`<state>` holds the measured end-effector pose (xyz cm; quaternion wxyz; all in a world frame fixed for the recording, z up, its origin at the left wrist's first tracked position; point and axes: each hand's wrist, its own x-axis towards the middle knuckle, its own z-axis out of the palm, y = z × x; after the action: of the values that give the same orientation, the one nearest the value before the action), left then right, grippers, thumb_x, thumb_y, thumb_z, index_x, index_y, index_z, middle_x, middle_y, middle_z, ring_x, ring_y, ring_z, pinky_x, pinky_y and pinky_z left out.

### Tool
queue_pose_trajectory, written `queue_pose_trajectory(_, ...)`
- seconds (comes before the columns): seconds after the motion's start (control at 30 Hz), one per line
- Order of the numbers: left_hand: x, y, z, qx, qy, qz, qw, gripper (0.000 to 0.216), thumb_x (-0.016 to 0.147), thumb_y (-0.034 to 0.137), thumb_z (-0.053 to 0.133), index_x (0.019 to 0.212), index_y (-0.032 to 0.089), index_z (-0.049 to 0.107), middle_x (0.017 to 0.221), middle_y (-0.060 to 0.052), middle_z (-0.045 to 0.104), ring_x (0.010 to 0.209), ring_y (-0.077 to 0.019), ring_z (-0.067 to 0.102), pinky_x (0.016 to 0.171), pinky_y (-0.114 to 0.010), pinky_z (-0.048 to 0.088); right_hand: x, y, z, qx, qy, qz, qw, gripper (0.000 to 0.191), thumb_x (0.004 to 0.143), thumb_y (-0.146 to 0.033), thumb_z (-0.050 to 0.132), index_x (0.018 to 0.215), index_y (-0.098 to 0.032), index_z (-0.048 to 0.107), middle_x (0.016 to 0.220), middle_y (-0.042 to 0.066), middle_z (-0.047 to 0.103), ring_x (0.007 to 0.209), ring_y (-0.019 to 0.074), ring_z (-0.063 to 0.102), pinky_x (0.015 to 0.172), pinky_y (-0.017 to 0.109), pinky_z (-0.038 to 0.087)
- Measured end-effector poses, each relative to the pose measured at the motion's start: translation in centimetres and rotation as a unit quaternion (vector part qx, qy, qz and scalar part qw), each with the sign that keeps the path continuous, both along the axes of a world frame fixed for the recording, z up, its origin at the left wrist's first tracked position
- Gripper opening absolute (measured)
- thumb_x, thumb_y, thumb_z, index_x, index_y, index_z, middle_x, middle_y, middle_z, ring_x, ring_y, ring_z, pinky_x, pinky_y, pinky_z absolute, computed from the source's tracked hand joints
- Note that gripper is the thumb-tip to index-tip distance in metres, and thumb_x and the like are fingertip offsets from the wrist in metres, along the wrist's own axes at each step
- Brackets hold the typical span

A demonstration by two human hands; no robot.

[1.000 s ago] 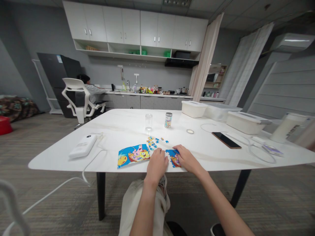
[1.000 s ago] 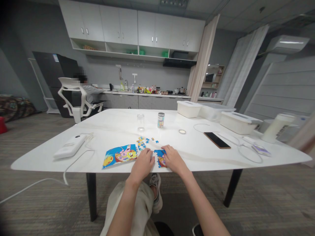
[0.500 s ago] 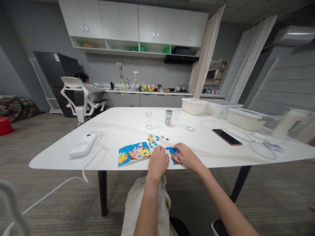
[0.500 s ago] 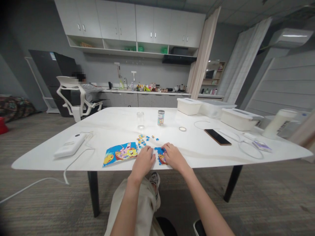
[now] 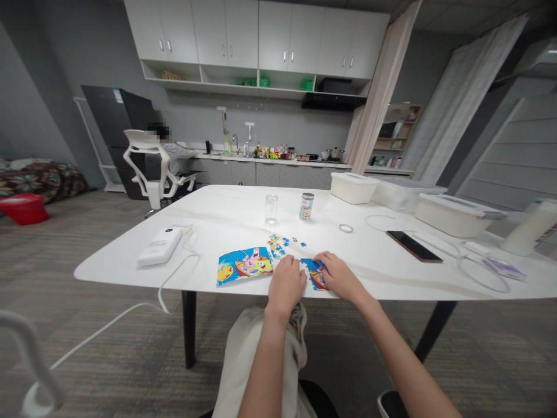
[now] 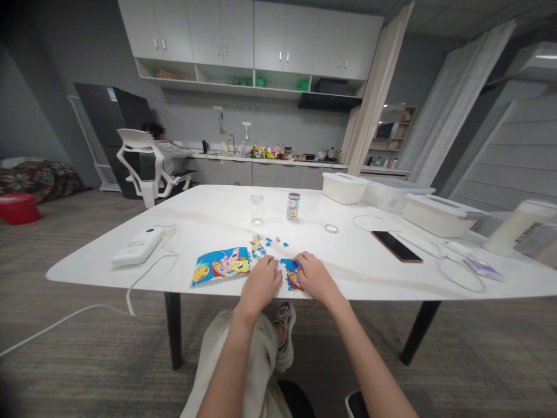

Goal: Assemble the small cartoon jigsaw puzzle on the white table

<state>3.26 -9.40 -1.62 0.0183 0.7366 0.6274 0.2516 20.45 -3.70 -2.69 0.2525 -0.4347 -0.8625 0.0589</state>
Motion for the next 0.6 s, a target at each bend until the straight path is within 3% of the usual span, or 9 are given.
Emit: queue_pose_trajectory(0.6,-0.17,0.11,-0.51,0.040,0.024,-0.013,0.999,0.017,0.093,0.018,0.045,0.103,0.015,0.058,0.110,-0.012,0.061,0.110,-0.0226,0.057,0.098,-0.037,0.045,-0.15,-0.72,0.95,-0.016,0.005,-0.025,1.000,0.030,0.088,-0.009,0.039,0.111,-0.014,0.057,0.114,0.011,0.060,0.106,0.0197,0.055,0.098,0.034,0.042)
